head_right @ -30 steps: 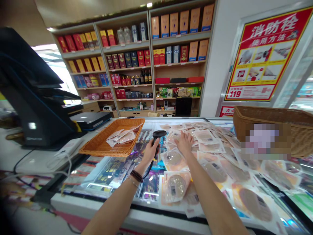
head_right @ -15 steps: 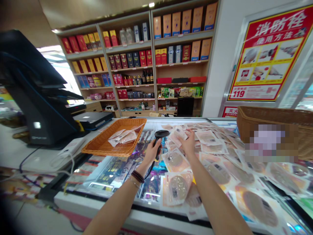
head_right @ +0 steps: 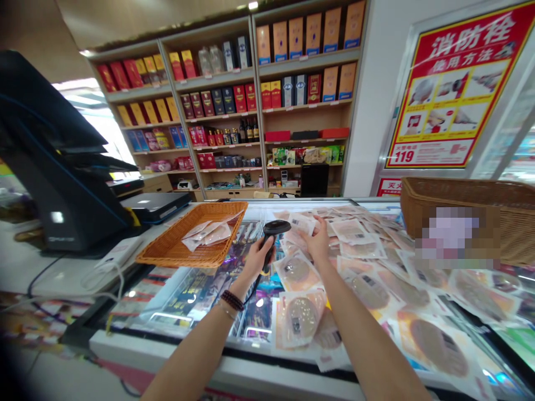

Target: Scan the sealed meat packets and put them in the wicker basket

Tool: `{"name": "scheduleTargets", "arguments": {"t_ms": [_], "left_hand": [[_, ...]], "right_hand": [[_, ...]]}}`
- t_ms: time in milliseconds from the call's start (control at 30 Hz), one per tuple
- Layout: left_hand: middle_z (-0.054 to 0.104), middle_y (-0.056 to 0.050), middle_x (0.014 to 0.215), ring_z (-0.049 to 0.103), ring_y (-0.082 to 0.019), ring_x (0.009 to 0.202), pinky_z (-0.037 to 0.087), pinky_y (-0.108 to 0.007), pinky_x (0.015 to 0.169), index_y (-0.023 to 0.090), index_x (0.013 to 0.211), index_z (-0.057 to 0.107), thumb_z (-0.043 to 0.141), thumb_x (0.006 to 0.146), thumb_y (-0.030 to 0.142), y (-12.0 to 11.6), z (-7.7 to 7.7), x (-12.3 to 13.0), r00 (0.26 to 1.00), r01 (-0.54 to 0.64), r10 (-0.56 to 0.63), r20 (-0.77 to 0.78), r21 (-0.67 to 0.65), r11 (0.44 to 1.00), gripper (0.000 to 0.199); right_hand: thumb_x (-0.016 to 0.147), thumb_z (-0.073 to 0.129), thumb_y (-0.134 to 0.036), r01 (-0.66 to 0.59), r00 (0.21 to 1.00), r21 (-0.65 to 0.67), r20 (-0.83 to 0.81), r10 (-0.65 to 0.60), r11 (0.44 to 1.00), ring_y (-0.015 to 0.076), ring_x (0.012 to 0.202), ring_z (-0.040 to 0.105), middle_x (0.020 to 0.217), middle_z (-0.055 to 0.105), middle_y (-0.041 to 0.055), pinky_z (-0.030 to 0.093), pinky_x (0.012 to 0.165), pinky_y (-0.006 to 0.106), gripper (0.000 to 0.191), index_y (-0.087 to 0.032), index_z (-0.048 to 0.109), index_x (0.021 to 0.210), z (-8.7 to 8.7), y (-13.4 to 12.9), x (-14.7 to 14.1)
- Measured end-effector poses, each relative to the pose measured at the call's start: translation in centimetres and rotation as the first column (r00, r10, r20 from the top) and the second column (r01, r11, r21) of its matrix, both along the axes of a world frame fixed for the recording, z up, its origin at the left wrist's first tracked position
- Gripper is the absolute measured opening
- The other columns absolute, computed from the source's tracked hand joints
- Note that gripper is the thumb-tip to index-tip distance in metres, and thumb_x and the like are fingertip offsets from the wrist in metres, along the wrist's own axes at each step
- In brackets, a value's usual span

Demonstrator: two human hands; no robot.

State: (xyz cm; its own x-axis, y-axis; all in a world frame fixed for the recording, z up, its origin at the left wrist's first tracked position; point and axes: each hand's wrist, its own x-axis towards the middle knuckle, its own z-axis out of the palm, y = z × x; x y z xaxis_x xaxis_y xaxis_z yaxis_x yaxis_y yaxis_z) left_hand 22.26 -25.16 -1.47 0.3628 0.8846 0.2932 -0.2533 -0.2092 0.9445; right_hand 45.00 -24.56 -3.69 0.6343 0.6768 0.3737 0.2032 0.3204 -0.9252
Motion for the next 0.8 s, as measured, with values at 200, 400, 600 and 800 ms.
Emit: {"name": "scheduleTargets", "arguments": {"t_ms": [200, 400, 600, 800], "left_hand": [[0.06, 0.004, 0.059, 0.047, -0.008, 0.044, 0.034, -0.023, 0.044, 0.022, 0.08, 0.061, 0.085, 0.076, 0.097, 0.22, -0.25, 0.03, 1.0, 0.0, -0.001, 0.016, 0.016, 1.0, 0.079], [0.06, 0.003, 0.058, 0.048, -0.008, 0.044, 0.034, -0.023, 0.044, 0.022, 0.079, 0.061, 0.083, 0.077, 0.098, 0.29, -0.31, -0.11, 1.0, 0.013, -0.013, 0.004, 0.04, 0.999, 0.079], [0.057, 0.004, 0.056, 0.047, -0.008, 0.043, 0.032, -0.023, 0.045, 0.022, 0.08, 0.061, 0.082, 0.078, 0.098, 0.18, -0.25, -0.06, 1.0, 0.008, -0.008, 0.006, 0.049, 0.999, 0.079], [0.056, 0.005, 0.057, 0.046, -0.008, 0.043, 0.034, -0.023, 0.045, 0.022, 0.084, 0.061, 0.084, 0.077, 0.095, -0.22, 0.12, -0.16, 1.0, 0.029, -0.029, 0.011, 0.027, 0.999, 0.077]], "right_hand": [[0.057, 0.106, -0.067, -0.031, 0.999, 0.059, -0.018, 0.032, 0.998, 0.0426, 0.102, 0.088, 0.104, 0.088, 0.0135, 0.072, 0.095, 0.058, 0.124, -0.021, 0.057, 0.161, -0.64, 0.53, 0.37], [0.057, 0.106, -0.065, -0.042, 0.999, 0.034, -0.008, 0.042, 0.999, 0.0437, 0.104, 0.088, 0.105, 0.089, 0.0142, 0.071, 0.094, 0.058, 0.123, -0.019, 0.057, 0.161, -0.8, 0.45, 0.62], [0.056, 0.104, -0.071, -0.042, 0.999, 0.025, 0.005, 0.042, 0.999, 0.0429, 0.104, 0.088, 0.107, 0.089, 0.0153, 0.07, 0.097, 0.058, 0.127, -0.017, 0.058, 0.162, -0.96, 0.62, 0.81], [0.062, 0.101, -0.069, -0.027, 0.999, -0.011, 0.026, 0.027, 1.0, 0.0403, 0.106, 0.088, 0.113, 0.09, 0.0179, 0.071, 0.094, 0.052, 0.116, -0.017, 0.064, 0.158, -0.59, 0.42, 0.56]]}}
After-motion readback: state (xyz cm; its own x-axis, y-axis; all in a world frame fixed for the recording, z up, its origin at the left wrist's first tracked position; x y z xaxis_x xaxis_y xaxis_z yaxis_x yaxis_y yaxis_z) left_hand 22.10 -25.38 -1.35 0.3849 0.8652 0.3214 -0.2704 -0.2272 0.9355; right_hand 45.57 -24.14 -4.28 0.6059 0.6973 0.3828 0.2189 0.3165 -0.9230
